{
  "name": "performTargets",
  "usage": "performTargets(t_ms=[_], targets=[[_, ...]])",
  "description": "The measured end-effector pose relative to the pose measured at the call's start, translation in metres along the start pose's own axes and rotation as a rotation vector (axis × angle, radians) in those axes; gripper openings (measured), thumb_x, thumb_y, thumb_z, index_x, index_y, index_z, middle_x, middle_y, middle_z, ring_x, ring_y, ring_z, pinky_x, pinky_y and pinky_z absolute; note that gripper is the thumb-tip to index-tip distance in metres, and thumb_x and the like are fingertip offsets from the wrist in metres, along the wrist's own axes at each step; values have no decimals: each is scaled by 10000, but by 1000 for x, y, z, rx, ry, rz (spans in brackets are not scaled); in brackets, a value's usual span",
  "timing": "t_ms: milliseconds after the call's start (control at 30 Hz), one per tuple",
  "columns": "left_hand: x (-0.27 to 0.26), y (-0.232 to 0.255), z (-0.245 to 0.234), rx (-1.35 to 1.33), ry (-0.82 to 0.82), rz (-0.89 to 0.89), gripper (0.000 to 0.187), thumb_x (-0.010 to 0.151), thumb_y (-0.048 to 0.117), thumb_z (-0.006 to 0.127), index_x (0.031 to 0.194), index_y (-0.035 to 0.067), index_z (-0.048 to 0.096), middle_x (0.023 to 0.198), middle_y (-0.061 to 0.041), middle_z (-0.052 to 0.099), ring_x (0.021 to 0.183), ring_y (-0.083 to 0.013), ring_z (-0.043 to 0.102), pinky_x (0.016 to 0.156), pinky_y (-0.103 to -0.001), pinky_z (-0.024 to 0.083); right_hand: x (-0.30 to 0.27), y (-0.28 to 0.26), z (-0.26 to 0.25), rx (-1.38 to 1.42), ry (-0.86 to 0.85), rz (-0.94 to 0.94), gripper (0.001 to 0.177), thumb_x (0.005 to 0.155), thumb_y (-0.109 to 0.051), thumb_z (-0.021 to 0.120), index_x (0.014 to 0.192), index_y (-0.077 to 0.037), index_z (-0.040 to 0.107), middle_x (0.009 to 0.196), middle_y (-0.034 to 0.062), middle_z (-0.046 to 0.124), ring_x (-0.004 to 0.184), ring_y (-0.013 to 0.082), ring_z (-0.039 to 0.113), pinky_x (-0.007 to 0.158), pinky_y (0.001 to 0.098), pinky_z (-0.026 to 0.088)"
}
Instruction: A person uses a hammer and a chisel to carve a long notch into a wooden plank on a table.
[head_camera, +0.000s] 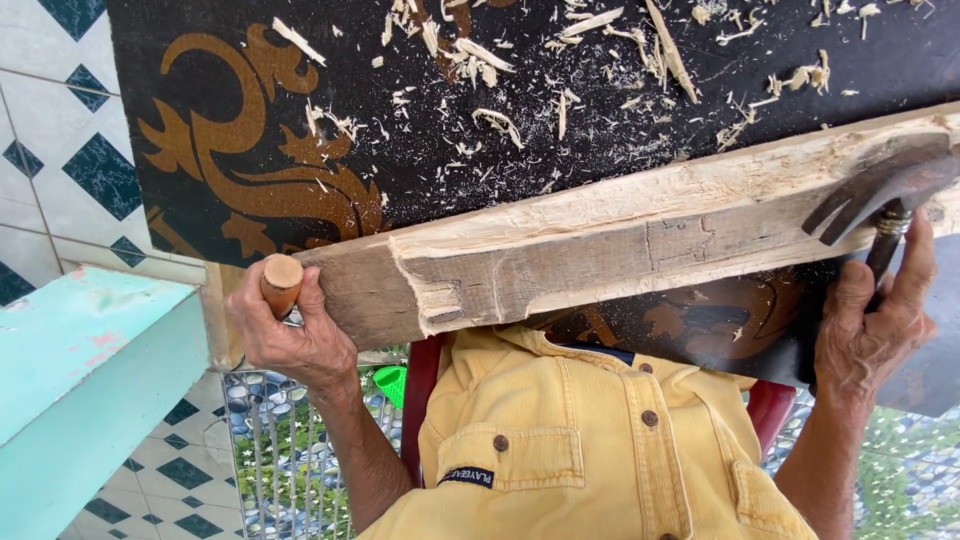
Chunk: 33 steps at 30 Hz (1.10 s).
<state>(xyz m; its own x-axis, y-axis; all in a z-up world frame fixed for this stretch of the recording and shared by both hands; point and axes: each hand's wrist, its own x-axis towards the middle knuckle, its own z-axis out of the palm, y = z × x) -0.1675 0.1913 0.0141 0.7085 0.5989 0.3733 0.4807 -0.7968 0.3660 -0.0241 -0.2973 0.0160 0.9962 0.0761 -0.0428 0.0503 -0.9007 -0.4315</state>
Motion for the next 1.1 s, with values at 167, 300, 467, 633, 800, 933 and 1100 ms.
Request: performTargets(t_ms=[167,300,467,633,800,933,1100], targets=[[-2,-1,-1,-16,-8,-16,435,1114,404,662,1274,0,636,1133,-190,647,1013,-365,634,818,-471,530,2,-1,-1,12,-12,3,606,1283,-422,420,1782,-84,357,811,152,621,686,223,594,693,369,469],[-3,-3,0,-19,-1,14,437,1131,387,660,1288,-19,625,1164,-199,671,1050,-374,652,846,-474,540,2,4,-2,-27,-19,-6,601,1267,-444,422,1771,-125,352,872,137,653,710,228,618,670,378,484],[-2,-1,-1,-25,3,28,447,1133,397,659,1277,-23,611,1153,-212,649,1041,-398,636,849,-501,513,3,-6,-7,-44,-21,9,538,1259,-393,438,1736,-156,364,1014,89,574,674,248,509,804,412,387],[-2,-3,1,15,27,61,512,1128,476,621,1243,-22,631,1089,-208,665,971,-385,656,807,-490,508,3,-4,-7,-27,-4,3,522,1248,-398,444,1719,-188,366,1237,136,660,664,258,445,759,403,400],[-2,-6,2,44,39,100,551,1130,477,619,1241,-62,652,1081,-228,670,972,-400,666,800,-496,521,5,-4,-7,2,-34,71,538,1212,-420,450,1704,-221,363,768,51,357,600,191,347,662,372,349],[-4,-6,1,63,47,107,554,1128,483,614,1238,-58,657,1077,-229,679,966,-387,681,791,-483,554,2,-1,-6,15,-41,51,549,1214,-432,434,1711,-211,358,868,74,436,609,180,303,674,360,325],[-5,-7,3,37,45,94,520,1133,464,630,1238,-46,644,1081,-218,666,965,-379,675,776,-473,545,4,-4,-7,7,-38,72,565,1205,-468,411,1711,-221,362,886,89,444,616,202,318,682,369,342]])
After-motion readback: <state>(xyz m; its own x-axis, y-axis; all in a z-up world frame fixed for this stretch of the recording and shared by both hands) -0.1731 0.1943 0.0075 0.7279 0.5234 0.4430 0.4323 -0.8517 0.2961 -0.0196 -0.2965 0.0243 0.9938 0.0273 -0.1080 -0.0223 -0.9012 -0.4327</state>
